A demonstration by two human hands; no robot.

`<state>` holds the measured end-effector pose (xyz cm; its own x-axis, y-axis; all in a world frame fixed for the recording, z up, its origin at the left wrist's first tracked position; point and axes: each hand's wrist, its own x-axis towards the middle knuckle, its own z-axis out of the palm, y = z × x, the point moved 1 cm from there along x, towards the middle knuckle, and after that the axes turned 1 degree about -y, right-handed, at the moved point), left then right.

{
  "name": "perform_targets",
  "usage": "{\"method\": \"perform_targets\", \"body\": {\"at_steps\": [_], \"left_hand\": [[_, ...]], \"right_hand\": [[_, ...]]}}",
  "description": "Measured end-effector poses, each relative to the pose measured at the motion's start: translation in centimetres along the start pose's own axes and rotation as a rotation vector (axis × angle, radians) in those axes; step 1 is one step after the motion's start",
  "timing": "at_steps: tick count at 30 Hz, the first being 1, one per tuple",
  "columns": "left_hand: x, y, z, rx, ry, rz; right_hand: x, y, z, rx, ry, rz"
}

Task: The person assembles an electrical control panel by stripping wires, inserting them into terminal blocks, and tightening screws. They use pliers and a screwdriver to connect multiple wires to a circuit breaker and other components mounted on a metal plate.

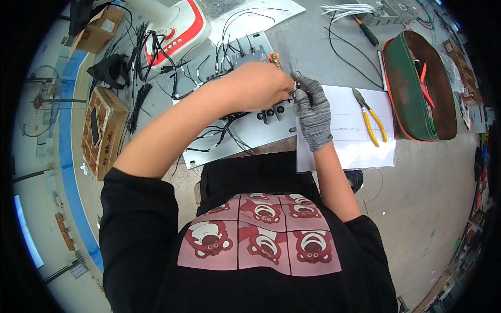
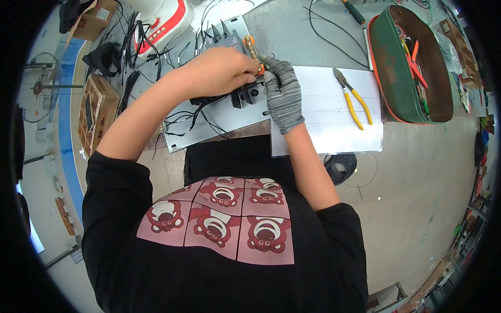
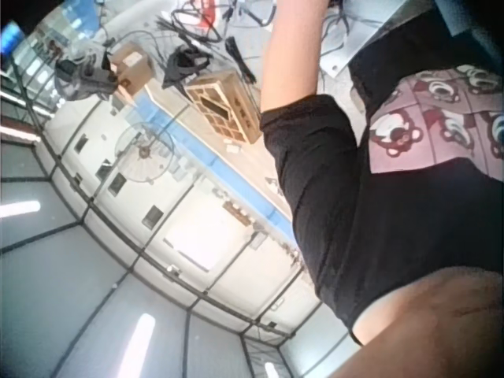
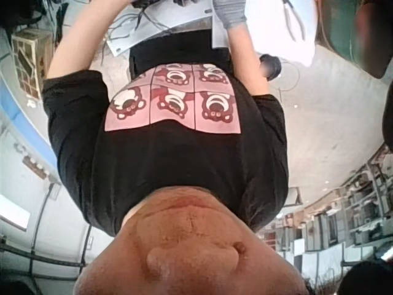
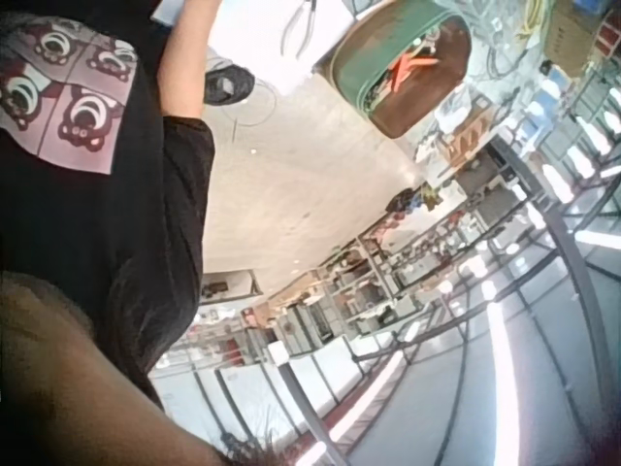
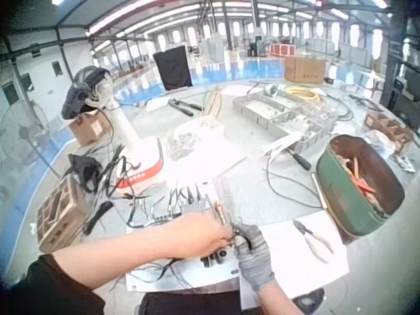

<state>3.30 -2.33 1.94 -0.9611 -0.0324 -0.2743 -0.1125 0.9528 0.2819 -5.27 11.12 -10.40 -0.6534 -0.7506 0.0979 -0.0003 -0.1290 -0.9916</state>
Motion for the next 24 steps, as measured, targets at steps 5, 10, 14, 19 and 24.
{"method": "perform_targets", "body": {"at_steps": [5, 10, 14, 19, 24], "left_hand": [[1.3, 0.8, -2.7, 0.265, 0.160, 0.114], [2.5, -3.8, -3.5, -0.242, 0.038, 0.106], [1.5, -4.0, 0.9, -0.211, 0.086, 0.045], [-0.2, 1.4, 0.0, 0.247, 0.059, 0.015], [1.5, 0.4, -3.4, 0.318, 0.203, 0.169]], "right_hand": [[0.3, 0.7, 0.1, -0.320, -0.011, -0.209], [0.1, 0.4, -0.2, -0.220, -0.057, -0.281], [-0.3, 0.4, 0.5, 0.203, 0.078, 0.045], [0.4, 0.2, 0.6, -0.234, 0.020, -0.189], [0.2, 0.0, 0.5, -0.411, -0.002, -0.329]]}}
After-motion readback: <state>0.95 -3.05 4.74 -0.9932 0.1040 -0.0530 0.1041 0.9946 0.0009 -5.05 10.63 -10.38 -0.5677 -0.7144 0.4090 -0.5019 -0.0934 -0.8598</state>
